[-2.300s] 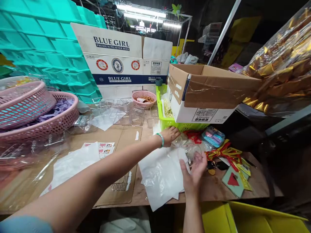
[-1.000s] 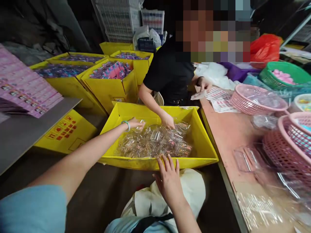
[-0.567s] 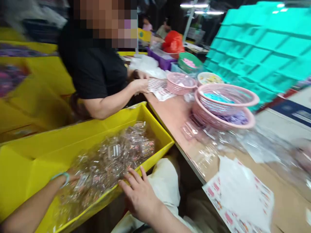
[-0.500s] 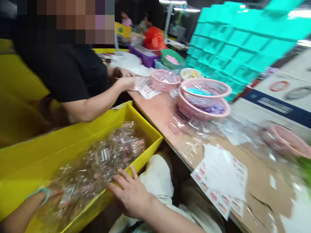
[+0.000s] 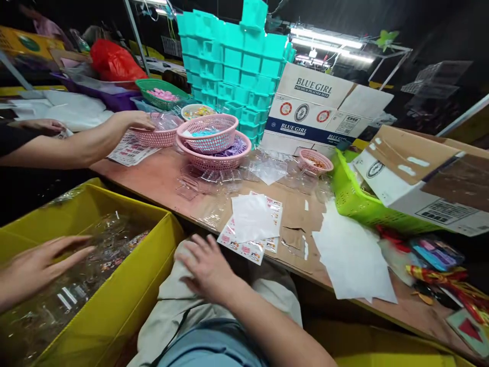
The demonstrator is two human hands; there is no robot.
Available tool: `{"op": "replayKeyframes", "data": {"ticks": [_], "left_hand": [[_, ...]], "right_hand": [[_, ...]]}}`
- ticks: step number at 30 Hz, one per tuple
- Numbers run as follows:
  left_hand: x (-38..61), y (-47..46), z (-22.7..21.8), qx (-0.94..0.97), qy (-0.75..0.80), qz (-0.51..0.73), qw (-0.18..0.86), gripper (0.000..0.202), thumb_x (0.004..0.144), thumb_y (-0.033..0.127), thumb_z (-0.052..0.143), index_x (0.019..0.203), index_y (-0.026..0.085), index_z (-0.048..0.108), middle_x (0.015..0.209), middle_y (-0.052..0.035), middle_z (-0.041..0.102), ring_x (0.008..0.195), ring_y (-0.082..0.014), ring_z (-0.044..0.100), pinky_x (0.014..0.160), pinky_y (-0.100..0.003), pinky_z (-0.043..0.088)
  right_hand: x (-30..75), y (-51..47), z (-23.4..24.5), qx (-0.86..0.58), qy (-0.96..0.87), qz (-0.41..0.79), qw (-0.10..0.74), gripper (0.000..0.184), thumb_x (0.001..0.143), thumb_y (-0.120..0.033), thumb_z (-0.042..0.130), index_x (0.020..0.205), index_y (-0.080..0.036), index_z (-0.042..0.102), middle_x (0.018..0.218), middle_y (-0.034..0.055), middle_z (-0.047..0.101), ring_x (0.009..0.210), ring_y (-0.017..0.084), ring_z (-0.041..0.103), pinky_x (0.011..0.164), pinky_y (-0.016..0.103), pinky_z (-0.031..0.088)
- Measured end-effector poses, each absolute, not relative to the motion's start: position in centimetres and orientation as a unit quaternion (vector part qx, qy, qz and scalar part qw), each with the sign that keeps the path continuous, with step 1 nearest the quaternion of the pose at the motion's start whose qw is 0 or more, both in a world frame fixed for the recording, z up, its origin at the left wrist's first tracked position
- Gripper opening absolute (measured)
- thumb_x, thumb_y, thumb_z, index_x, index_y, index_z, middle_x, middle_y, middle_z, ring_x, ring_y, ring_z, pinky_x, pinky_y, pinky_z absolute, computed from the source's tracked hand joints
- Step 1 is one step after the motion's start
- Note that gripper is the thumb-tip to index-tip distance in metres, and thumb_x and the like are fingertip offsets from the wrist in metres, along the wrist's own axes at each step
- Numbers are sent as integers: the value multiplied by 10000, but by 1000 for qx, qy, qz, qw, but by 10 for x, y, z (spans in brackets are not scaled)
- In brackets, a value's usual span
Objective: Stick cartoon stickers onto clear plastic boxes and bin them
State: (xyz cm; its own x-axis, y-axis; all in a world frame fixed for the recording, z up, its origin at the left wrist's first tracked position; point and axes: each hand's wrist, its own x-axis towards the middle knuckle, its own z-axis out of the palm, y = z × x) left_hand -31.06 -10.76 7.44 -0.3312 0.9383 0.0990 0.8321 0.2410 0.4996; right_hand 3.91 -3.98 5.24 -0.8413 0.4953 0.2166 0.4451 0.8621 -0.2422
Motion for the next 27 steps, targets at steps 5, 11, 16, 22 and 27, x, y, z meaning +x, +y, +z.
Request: {"op": "replayKeyframes", "data": {"ticks": [5, 11, 16, 22, 27], "left_hand": [[-142, -31, 76, 761, 548, 324, 126, 393, 866, 425, 520, 1189, 218, 609, 1233, -72, 644, 1166, -242, 582, 1037, -397, 447], [-28, 20, 26, 810, 496, 277, 144, 700, 871, 420, 546, 1468, 151, 297, 1526, -189, 322, 1429, -321, 260, 1149, -543, 256], [-10, 34, 47, 638, 564, 439, 287, 629, 867, 482, 545, 1400, 197, 371, 1481, -165, 392, 1373, -287, 377, 1137, -488, 304], [37, 54, 88, 293, 489, 455, 684, 604, 738, 589, 625, 1173, 172, 580, 1114, -156, 672, 1013, -328, 656, 784, -470, 570], [89, 88, 80, 311, 526, 387, 690, 499, 533, 216, 792, 997, 112, 640, 800, -81, 732, 718, -276, 705, 571, -335, 562]], "right_hand": [[146, 1, 41, -482, -859, 61, 159, 686, 815, -322, 668, 1420, -150, 396, 1515, 172, 337, 1419, 339, 257, 1125, 576, 259], [190, 23, 28, -470, -857, 82, 194, 426, 782, -342, 709, 1175, -210, 612, 1299, 125, 589, 1199, 298, 531, 1009, 483, 435], [200, 33, 30, -498, -774, 135, 366, 167, 904, -186, 516, 939, -202, 679, 921, 58, 710, 885, 192, 645, 824, 340, 526], [225, 26, 33, -427, -808, 5, 407, 391, 915, -103, 416, 1263, -188, 571, 1247, 80, 645, 1192, 206, 555, 1043, 409, 434], [288, -17, 32, -503, -835, 27, 223, 464, 940, -337, 464, 1396, -250, 447, 1477, 40, 434, 1401, 264, 319, 1147, 548, 266]]}}
